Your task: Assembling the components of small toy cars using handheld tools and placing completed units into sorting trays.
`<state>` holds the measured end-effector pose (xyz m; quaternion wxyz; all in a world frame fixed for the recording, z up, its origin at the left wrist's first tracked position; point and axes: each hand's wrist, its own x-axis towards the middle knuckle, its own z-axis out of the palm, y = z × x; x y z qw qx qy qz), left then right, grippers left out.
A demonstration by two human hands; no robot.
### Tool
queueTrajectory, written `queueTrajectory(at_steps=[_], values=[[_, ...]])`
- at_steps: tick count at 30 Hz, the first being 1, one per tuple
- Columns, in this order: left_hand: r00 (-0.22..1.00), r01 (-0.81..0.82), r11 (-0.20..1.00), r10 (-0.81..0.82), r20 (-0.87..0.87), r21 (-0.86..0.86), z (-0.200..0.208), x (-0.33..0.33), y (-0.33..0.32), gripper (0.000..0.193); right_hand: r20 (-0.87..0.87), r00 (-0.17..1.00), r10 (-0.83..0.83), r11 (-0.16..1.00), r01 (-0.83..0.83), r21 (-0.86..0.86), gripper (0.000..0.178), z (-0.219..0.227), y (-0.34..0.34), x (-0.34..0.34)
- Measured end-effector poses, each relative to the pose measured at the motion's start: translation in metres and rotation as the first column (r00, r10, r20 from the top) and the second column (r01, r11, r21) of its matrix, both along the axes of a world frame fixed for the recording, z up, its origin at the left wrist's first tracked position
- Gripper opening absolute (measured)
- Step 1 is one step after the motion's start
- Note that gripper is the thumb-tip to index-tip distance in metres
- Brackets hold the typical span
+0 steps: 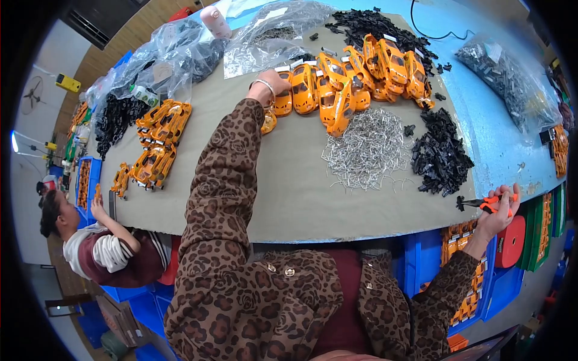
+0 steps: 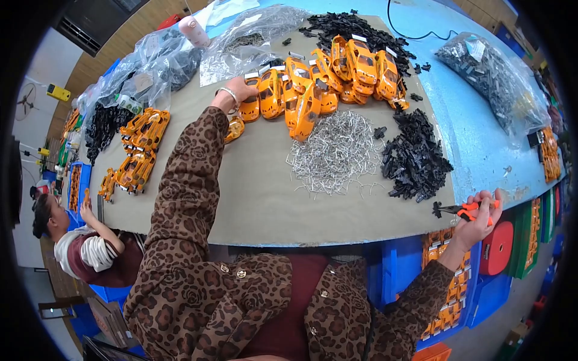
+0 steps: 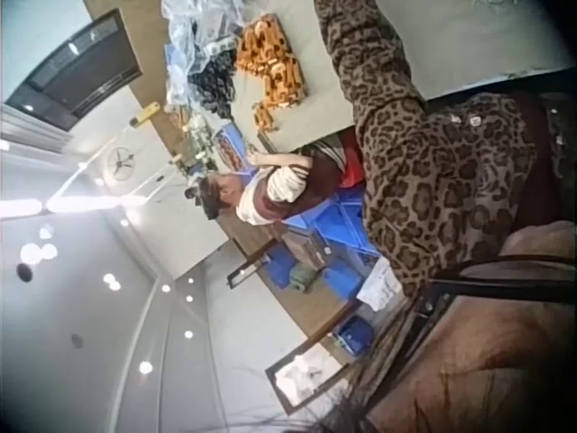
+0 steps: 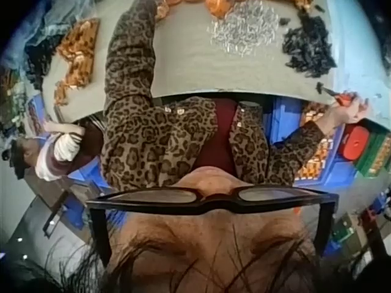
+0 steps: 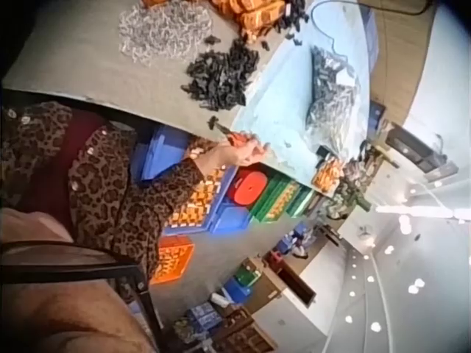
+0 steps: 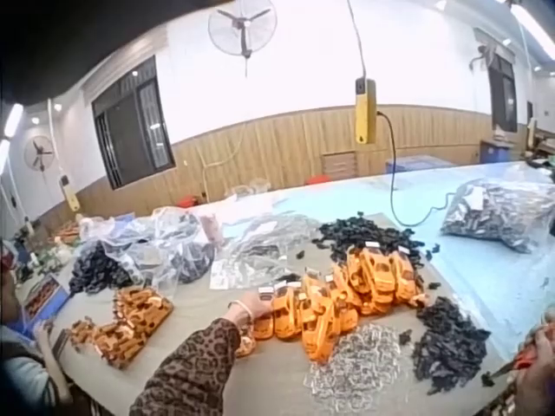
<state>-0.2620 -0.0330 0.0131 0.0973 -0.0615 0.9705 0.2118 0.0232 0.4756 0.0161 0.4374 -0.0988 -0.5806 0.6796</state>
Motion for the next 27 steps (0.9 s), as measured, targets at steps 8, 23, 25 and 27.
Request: queueTrajectory(at_steps=[8, 23, 25, 27], values=[[0.994, -0.106, 0.874, 0.085, 0.065, 0.474, -0.019, 0.001, -0.043, 0.028, -0.016, 0.998, -0.069, 0.996, 0.068, -0.062, 0.035, 0.003, -0.01, -0.011], [0.871, -0.371, -0.444, -0.472, 0.139, 0.816, 0.011, 0.143, 0.014, 0.066, -0.56, 0.796, 0.231, 0.849, -0.446, -0.284, 0.03, 0.049, -0.059, -0.007], [0.763, -0.528, -0.41, -0.613, 0.204, 0.744, -0.01, 0.17, 0.053, 0.069, -0.573, 0.749, 0.332, 0.742, -0.583, -0.332, 0.029, 0.054, -0.104, -0.016], [0.73, -0.597, -0.369, -0.617, 0.292, 0.712, -0.024, 0.194, 0.078, 0.07, -0.573, 0.72, 0.392, 0.664, -0.652, -0.366, 0.028, 0.049, -0.141, -0.025]])
